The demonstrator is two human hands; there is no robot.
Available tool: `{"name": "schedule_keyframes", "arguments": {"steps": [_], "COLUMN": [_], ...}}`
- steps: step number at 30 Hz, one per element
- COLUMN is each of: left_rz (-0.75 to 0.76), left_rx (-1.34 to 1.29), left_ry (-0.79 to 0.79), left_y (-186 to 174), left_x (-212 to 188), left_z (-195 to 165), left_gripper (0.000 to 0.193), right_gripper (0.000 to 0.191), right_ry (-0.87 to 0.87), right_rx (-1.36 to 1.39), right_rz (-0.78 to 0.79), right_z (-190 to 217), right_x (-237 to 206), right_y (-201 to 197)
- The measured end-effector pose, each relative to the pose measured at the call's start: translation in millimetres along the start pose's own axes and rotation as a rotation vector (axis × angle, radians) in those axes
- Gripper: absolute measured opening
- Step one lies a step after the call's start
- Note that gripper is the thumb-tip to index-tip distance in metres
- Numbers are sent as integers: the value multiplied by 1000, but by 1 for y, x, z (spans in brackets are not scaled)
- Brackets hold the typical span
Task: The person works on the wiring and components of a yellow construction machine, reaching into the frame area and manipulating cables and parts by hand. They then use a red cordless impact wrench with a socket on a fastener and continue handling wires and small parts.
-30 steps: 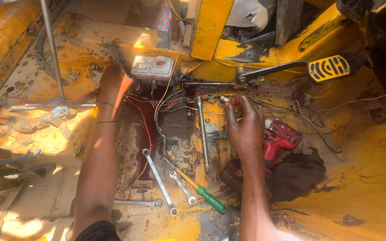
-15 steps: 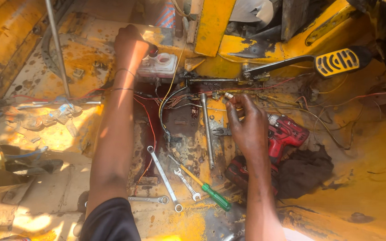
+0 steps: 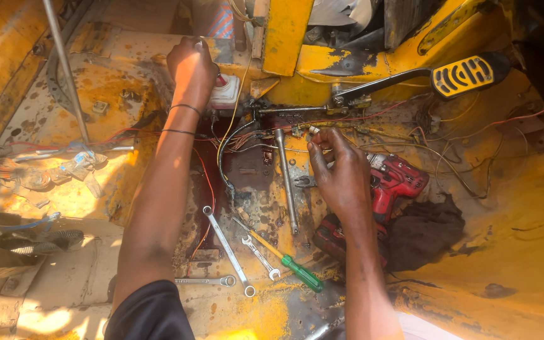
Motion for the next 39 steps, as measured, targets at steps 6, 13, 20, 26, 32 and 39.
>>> {"name": "schedule_keyframes", "arguments": {"steps": [6,13,20,26,32,39], "left_rz": [-17,67,-87,64,358,768], "left_rx": [-34,-136,71,-99,-99,-489], "left_ry": [196,218,641,315,-144,37], "left_y": [-7,-14,-6,-12,-24,-83], "left_x": [-5,-16,-47,-44,-19,-50], "left_z": [-10,-5,-12,9,-3,-64], "left_gripper": [12,23,22,15,28,36], "right_gripper": [16,15,15,15,38,68], "right_ry": [-15,-14,4,-79,-57,-216], "right_rx": [7,37,8,-9,-54,-72], "right_rz": [9,17,30,-3,103,170], "right_z": [-3,-4,-7,-3,2,19], "right_x": [-1,-2,-4,-7,-15,-40], "right_y": [2,4,6,10,47,53]}}
Point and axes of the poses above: each hand's wrist, its own x-axis towards the middle knuckle, its own y-axis out of the palm, z = x × y, the point moved 5 cm from there along x, towards the middle knuckle, and after that the axes turned 15 degrees about -z, right-handed, at the moved point
